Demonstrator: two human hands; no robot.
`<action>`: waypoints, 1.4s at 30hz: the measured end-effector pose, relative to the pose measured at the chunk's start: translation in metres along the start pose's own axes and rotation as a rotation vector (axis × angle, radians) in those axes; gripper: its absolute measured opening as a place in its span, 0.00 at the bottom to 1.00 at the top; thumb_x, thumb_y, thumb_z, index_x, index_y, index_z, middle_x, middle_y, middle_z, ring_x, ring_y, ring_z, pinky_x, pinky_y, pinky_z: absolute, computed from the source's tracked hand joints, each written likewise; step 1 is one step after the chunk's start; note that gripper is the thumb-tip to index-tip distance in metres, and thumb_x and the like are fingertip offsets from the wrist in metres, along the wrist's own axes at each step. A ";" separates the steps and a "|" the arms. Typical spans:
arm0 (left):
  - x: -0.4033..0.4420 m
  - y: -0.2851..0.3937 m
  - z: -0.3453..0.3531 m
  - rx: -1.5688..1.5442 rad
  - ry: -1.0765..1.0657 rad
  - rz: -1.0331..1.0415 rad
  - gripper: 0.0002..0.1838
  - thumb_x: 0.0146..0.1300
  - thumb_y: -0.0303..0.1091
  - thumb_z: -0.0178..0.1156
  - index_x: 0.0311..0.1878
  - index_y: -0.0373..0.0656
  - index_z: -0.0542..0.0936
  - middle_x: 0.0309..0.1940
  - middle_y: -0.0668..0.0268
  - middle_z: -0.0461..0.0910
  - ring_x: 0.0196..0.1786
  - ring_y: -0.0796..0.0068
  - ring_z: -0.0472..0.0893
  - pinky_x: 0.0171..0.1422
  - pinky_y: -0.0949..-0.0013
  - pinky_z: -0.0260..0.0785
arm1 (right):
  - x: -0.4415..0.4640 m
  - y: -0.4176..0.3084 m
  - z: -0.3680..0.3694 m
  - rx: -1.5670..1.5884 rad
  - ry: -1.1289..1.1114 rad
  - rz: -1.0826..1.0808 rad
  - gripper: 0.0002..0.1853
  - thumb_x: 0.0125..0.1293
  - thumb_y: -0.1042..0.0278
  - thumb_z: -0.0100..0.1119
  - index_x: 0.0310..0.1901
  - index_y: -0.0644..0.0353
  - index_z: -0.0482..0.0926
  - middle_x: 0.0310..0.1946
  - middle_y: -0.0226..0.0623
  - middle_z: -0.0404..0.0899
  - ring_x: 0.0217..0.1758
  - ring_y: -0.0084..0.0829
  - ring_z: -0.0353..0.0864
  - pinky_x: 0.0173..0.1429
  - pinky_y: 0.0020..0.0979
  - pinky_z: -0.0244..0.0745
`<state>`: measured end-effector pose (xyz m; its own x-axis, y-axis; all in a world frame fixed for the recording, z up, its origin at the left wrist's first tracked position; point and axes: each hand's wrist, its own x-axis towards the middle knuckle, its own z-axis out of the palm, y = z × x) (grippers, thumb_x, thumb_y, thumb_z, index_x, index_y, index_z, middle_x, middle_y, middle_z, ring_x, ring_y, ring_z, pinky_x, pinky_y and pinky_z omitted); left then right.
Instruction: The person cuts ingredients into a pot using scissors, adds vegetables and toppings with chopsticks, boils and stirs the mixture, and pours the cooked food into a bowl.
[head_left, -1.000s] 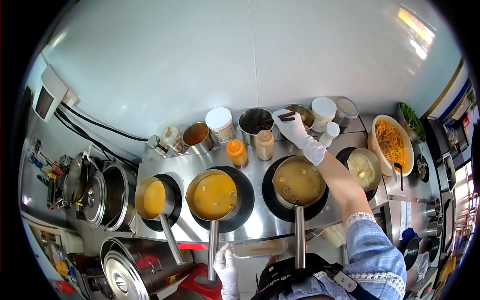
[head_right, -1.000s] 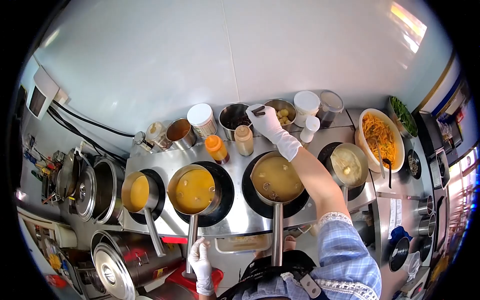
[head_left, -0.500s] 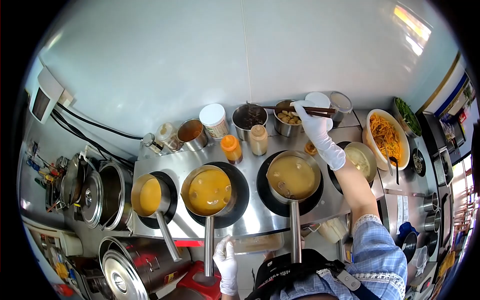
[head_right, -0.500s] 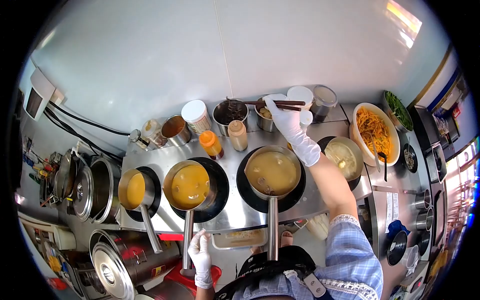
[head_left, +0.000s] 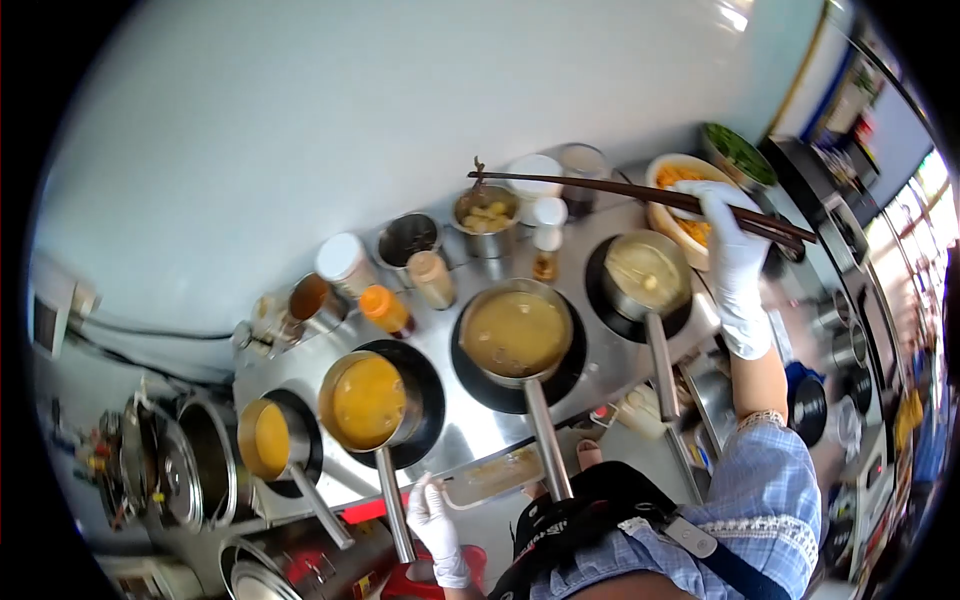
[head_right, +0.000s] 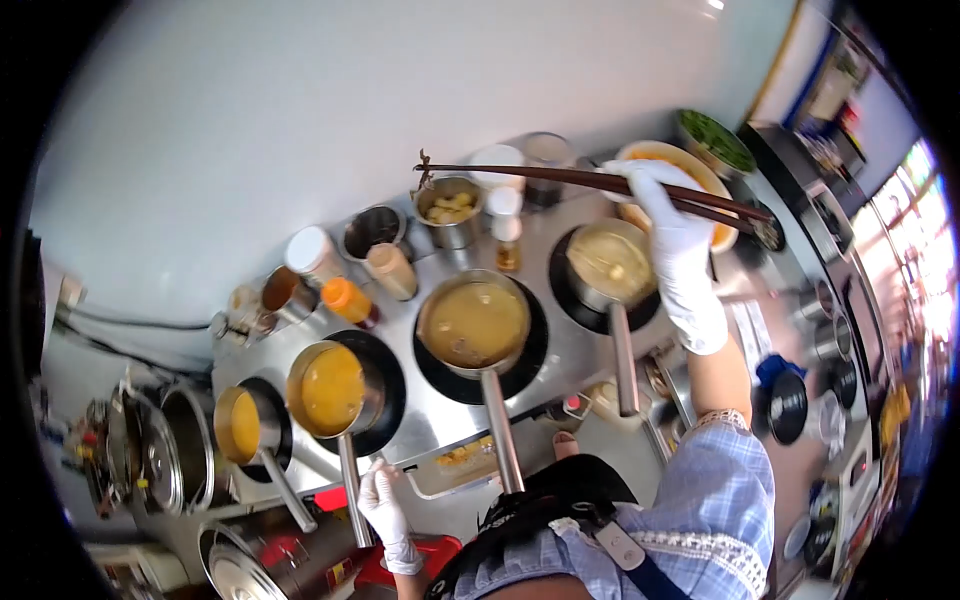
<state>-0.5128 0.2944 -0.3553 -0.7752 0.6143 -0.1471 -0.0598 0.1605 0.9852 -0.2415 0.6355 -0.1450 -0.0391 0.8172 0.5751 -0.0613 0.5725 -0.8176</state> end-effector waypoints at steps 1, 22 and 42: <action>0.003 -0.004 -0.001 0.002 0.007 0.012 0.12 0.68 0.27 0.52 0.51 0.33 0.76 0.39 0.63 0.80 0.41 0.76 0.78 0.50 0.74 0.71 | -0.008 -0.013 -0.027 -0.080 0.032 -0.029 0.10 0.66 0.73 0.51 0.39 0.70 0.80 0.38 0.41 0.82 0.40 0.29 0.81 0.51 0.27 0.73; 0.003 0.007 0.002 0.049 -0.035 0.057 0.11 0.67 0.27 0.53 0.50 0.34 0.77 0.37 0.64 0.78 0.41 0.78 0.77 0.50 0.75 0.69 | -0.016 0.010 0.044 -0.148 -0.182 0.063 0.10 0.63 0.76 0.53 0.43 0.67 0.80 0.41 0.38 0.81 0.45 0.26 0.78 0.53 0.26 0.70; -0.001 0.009 -0.051 -0.002 0.205 0.102 0.12 0.66 0.21 0.51 0.50 0.33 0.77 0.38 0.62 0.79 0.40 0.76 0.78 0.50 0.74 0.70 | 0.000 0.199 0.274 -0.197 -0.464 0.081 0.08 0.60 0.70 0.60 0.37 0.65 0.81 0.34 0.35 0.84 0.40 0.27 0.82 0.45 0.27 0.75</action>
<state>-0.5445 0.2554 -0.3419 -0.8889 0.4573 -0.0265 0.0238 0.1039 0.9943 -0.5270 0.7306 -0.3002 -0.4778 0.7691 0.4246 0.1478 0.5468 -0.8241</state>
